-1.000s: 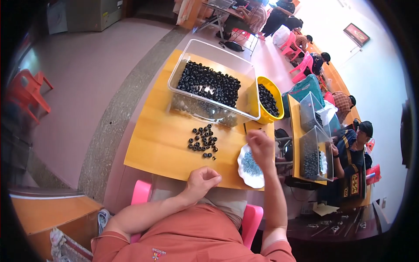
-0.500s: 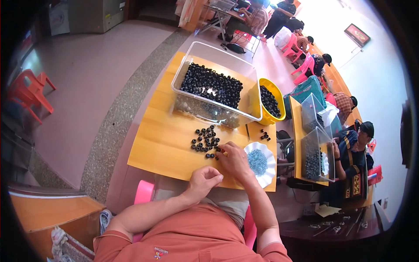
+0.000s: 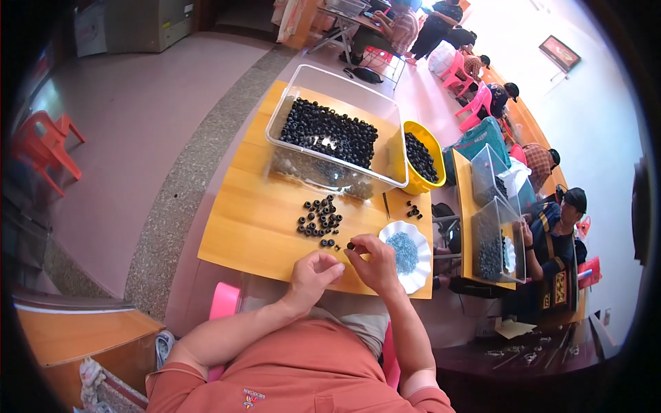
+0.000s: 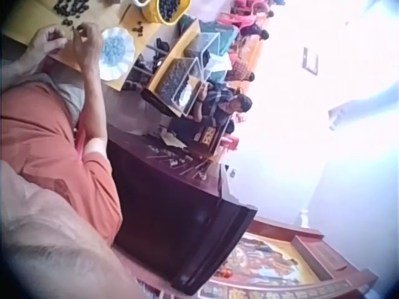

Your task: Manually inspecting and sorting small black round objects into a separate container.

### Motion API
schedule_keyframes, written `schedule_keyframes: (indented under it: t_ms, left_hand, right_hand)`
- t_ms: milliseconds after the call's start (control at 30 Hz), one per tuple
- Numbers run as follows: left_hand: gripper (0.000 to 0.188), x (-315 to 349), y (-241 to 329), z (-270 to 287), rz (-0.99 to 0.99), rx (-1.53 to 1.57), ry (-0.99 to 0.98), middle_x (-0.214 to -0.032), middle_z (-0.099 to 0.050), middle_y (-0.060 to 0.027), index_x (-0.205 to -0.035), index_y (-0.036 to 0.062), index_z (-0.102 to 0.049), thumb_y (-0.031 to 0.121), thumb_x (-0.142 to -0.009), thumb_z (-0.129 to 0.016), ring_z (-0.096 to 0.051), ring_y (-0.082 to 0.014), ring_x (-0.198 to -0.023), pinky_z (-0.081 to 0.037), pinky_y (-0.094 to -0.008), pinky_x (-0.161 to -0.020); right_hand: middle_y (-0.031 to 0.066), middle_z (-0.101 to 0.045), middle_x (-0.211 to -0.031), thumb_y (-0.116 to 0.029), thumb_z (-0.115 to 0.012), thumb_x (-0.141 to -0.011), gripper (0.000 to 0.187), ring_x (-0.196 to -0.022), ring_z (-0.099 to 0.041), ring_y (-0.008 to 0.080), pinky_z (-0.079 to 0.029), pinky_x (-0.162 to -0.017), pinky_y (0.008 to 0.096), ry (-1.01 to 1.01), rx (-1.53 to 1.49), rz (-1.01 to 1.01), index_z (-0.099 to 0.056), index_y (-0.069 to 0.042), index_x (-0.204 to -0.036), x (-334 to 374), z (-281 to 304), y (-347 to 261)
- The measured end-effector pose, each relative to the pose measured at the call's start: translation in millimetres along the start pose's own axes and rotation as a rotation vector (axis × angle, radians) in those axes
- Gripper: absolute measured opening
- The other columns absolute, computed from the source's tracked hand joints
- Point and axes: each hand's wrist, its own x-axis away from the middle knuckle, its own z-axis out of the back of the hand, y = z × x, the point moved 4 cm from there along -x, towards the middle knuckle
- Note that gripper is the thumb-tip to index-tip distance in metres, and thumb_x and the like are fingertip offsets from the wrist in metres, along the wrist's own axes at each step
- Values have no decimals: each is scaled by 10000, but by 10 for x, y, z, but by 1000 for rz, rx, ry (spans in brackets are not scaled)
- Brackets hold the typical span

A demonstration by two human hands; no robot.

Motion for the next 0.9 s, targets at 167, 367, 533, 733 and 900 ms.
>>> schedule_keyframes:
  t_ms: [167,367,533,733,900]
  left_hand:
    - [167,5,59,-37,-14,44,-20,-942,-642,-26,-1035,39,-581,112,-915,-671,-622,-87,-847,-543,-257,-764]
    - [162,40,85,-79,47,127,-106,-987,-647,-45,-1056,33,-581,109,-930,-648,-642,-111,-893,-556,-279,-810]
    - [139,26,44,-60,108,212,-133,-984,-658,-69,-1050,23,-579,89,-936,-626,-661,-141,-888,-565,-298,-821]
    - [123,28,43,-60,134,225,-137,-967,-663,-81,-1041,20,-575,79,-940,-615,-670,-158,-877,-576,-312,-818]
    - [123,15,30,-63,140,228,-144,-958,-666,-80,-1042,24,-575,84,-943,-614,-668,-152,-851,-583,-318,-802]
  right_hand:
    - [137,-668,-914,-35,-750,-791,258,-757,-677,233,-544,-663,328,-96,-88,17,-640,-2,-1021,130,76,-165]
    - [143,-664,-927,-46,-751,-782,251,-771,-674,281,-535,-646,333,-84,-103,90,-664,-19,-1016,226,94,-209]
    - [136,-657,-920,-69,-748,-789,242,-756,-661,302,-526,-628,339,-64,-96,126,-668,-36,-1014,334,47,-191]
    - [130,-644,-903,-52,-772,-772,261,-698,-658,241,-519,-595,315,-40,-143,82,-664,-20,-1008,410,16,-176]
    - [124,-642,-919,-31,-778,-776,272,-699,-658,183,-517,-591,278,54,-234,51,-657,-4,-1017,467,-7,-147]
